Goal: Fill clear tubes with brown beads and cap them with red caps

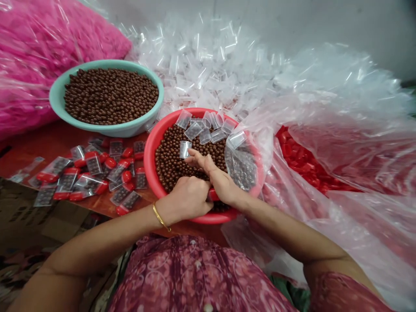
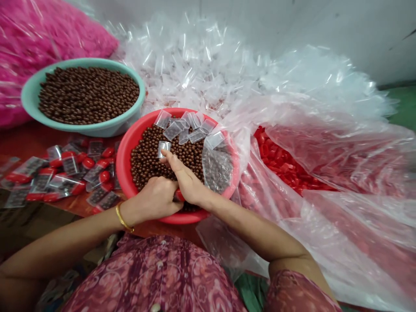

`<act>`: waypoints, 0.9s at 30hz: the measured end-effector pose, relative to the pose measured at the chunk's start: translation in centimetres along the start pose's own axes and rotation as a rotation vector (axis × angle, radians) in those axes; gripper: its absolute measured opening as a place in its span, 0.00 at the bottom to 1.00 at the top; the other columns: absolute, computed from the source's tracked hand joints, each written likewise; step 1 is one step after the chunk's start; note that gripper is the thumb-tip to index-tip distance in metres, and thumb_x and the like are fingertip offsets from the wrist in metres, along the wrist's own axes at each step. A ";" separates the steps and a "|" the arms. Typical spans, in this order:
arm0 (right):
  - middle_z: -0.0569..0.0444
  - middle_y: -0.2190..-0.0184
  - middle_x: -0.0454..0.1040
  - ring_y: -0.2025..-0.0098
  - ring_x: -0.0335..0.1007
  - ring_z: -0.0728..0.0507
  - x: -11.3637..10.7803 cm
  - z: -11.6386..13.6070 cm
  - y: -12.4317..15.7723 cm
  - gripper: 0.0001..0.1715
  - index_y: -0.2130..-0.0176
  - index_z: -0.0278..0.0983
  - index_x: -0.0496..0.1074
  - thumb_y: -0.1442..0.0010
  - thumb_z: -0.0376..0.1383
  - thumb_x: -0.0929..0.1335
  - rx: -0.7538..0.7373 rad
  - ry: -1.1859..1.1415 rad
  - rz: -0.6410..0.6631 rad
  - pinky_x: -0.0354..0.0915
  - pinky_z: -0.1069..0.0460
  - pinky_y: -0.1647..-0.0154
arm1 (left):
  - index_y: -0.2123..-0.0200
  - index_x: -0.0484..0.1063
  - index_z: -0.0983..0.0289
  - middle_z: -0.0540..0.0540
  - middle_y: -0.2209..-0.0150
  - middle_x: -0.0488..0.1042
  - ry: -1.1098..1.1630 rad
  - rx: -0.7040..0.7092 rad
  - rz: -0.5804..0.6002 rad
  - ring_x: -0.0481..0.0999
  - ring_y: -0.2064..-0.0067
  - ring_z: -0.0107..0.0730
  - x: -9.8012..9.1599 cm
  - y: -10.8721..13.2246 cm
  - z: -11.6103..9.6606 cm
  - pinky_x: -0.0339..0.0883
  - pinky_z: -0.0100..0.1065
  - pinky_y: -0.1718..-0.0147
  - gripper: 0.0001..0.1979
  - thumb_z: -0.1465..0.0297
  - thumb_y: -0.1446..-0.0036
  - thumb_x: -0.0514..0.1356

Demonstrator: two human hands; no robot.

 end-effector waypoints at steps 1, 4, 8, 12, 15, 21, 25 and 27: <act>0.47 0.43 0.65 0.39 0.58 0.45 0.0 0.1 -0.1 0.43 0.37 0.36 0.57 0.36 0.58 0.47 0.000 0.006 -0.006 0.50 0.43 0.34 | 0.69 0.76 0.68 0.62 0.72 0.77 0.007 -0.009 -0.007 0.77 0.68 0.48 0.0 0.0 0.1 0.69 0.42 0.66 0.12 0.67 0.51 0.56; 0.47 0.46 0.69 0.42 0.63 0.43 -0.3 0.9 -0.7 0.45 0.39 0.37 0.61 0.37 0.58 0.44 -0.002 -0.031 -0.035 0.57 0.42 0.38 | 0.72 0.74 0.66 0.57 0.75 0.75 0.107 -0.017 -0.089 0.75 0.71 0.41 -0.5 -0.1 0.2 0.67 0.38 0.69 0.09 0.67 0.53 0.57; 0.47 0.57 0.75 0.51 0.70 0.42 -1.2 3.6 -1.3 0.52 0.45 0.39 0.67 0.40 0.58 0.36 -0.109 -0.063 -0.142 0.66 0.42 0.48 | 0.78 0.68 0.64 0.51 0.79 0.71 0.358 -0.014 -0.288 0.68 0.76 0.29 -1.4 0.1 0.6 0.61 0.30 0.74 0.07 0.67 0.53 0.59; 0.48 0.65 0.75 0.58 0.72 0.42 -1.6 5.0 -1.3 0.50 0.55 0.38 0.73 0.39 0.59 0.39 -0.146 -0.108 -0.240 0.66 0.43 0.51 | 0.78 0.65 0.64 0.48 0.78 0.70 0.616 0.040 -0.437 0.67 0.75 0.25 -1.4 0.6 1.0 0.58 0.27 0.74 0.08 0.68 0.51 0.60; 0.49 0.66 0.76 0.60 0.71 0.43 -1.4 4.7 -1.6 0.45 0.62 0.37 0.75 0.40 0.61 0.46 -0.066 -0.212 -0.220 0.66 0.45 0.53 | 0.76 0.66 0.65 0.49 0.77 0.71 0.723 0.075 -0.468 0.68 0.74 0.25 -1.0 0.8 1.3 0.60 0.27 0.73 0.08 0.67 0.50 0.60; 0.52 0.68 0.76 0.63 0.71 0.45 -1.2 4.2 -1.6 0.36 0.66 0.38 0.75 0.42 0.62 0.55 -0.014 -0.330 -0.239 0.65 0.48 0.56 | 0.76 0.67 0.65 0.48 0.77 0.71 0.787 0.118 -0.503 0.67 0.74 0.25 -1.0 0.9 1.4 0.61 0.27 0.72 0.06 0.70 0.50 0.61; 0.52 0.69 0.76 0.63 0.72 0.45 -1.2 4.9 -0.9 0.35 0.67 0.40 0.76 0.42 0.61 0.56 -0.078 -0.354 -0.246 0.67 0.47 0.57 | 0.79 0.64 0.65 0.46 0.79 0.66 0.974 0.186 -0.583 0.64 0.76 0.22 -0.9 0.8 1.7 0.58 0.25 0.75 0.11 0.68 0.49 0.62; 0.52 0.68 0.76 0.63 0.72 0.44 -1.2 5.3 -0.5 0.35 0.67 0.40 0.76 0.43 0.62 0.56 -0.130 -0.325 -0.209 0.68 0.47 0.57 | 0.79 0.63 0.65 0.46 0.79 0.65 1.008 0.204 -0.623 0.63 0.76 0.21 -0.9 0.8 2.0 0.58 0.25 0.74 0.12 0.68 0.49 0.62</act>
Point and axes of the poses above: each hand's wrist, its own y-axis away from the middle knuckle, its own x-axis out of the palm, z = x × y, the point moved 4 cm from there along -y, towards the middle knuckle
